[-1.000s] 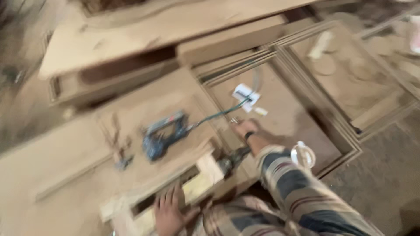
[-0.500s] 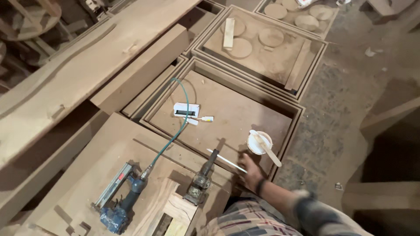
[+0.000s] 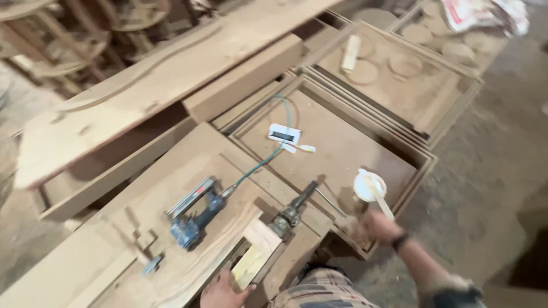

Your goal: The person assembles small wooden frames by applying glue to pieces, clamping them, and securing them with a nail gun. The person repeats this process for multiple frames, using a hammer to adjust alignment and a glue stick to apply adhesive.

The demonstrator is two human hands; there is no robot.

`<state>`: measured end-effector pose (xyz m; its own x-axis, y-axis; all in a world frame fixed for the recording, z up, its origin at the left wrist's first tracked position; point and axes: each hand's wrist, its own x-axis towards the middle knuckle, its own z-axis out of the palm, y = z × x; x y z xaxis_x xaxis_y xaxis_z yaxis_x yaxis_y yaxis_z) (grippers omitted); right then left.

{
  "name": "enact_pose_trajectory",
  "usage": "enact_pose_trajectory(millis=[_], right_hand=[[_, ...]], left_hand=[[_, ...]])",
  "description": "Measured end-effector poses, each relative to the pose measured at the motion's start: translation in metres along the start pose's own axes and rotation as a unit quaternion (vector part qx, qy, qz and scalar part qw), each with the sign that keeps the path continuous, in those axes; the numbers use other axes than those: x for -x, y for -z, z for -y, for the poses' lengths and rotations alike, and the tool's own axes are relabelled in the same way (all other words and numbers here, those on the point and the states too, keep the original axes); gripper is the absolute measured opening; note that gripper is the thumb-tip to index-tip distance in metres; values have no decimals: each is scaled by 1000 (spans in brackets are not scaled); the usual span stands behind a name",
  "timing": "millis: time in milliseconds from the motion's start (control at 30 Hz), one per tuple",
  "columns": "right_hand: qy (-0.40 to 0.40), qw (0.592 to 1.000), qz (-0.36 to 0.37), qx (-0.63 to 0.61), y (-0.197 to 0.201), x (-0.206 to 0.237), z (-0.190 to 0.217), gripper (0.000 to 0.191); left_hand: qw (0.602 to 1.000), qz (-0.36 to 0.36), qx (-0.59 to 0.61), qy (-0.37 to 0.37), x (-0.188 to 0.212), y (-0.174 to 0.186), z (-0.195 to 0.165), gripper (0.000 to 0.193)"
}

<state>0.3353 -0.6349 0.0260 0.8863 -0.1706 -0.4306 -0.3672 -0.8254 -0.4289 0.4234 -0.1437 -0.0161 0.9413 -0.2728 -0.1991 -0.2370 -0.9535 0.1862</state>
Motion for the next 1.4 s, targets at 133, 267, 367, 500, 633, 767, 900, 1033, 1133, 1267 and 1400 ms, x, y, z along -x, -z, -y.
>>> enact_pose_trajectory(millis=[133,267,367,500,633,767,900,1033,1133,1267,1400], right_hand=[[112,988,87,-53,-70,38,55,40],[315,874,194,-316,-120,16,162,61],[421,807,284,-302,-146,-4,245,74],[439,627,524,-374,-171,-25,334,79],[524,675,216,-473,-211,25,401,88],[601,751,-44,-269,-206,82,479,88],[597,784,-91,145,-187,80,515,80],[524,823,-64,208,-208,63,479,89],[496,844,-48,200,-214,58,443,90],[454,864,-43,214,-209,60,424,94],[403,880,-27,248,-212,72,439,84]], left_hand=[[986,162,-7,49,16,71,-25,104],[983,33,181,-17,65,156,-26,104],[923,-32,381,-37,87,196,3,92],[732,-140,652,-142,120,206,56,89],[682,-380,618,-87,160,191,96,67],[634,-607,451,162,219,178,146,46],[637,-492,422,416,332,162,242,45],[595,-454,429,506,434,106,287,50],[598,-142,317,723,464,60,318,53],[680,-199,291,643,458,17,390,70],[749,-195,208,598,425,44,492,66]])
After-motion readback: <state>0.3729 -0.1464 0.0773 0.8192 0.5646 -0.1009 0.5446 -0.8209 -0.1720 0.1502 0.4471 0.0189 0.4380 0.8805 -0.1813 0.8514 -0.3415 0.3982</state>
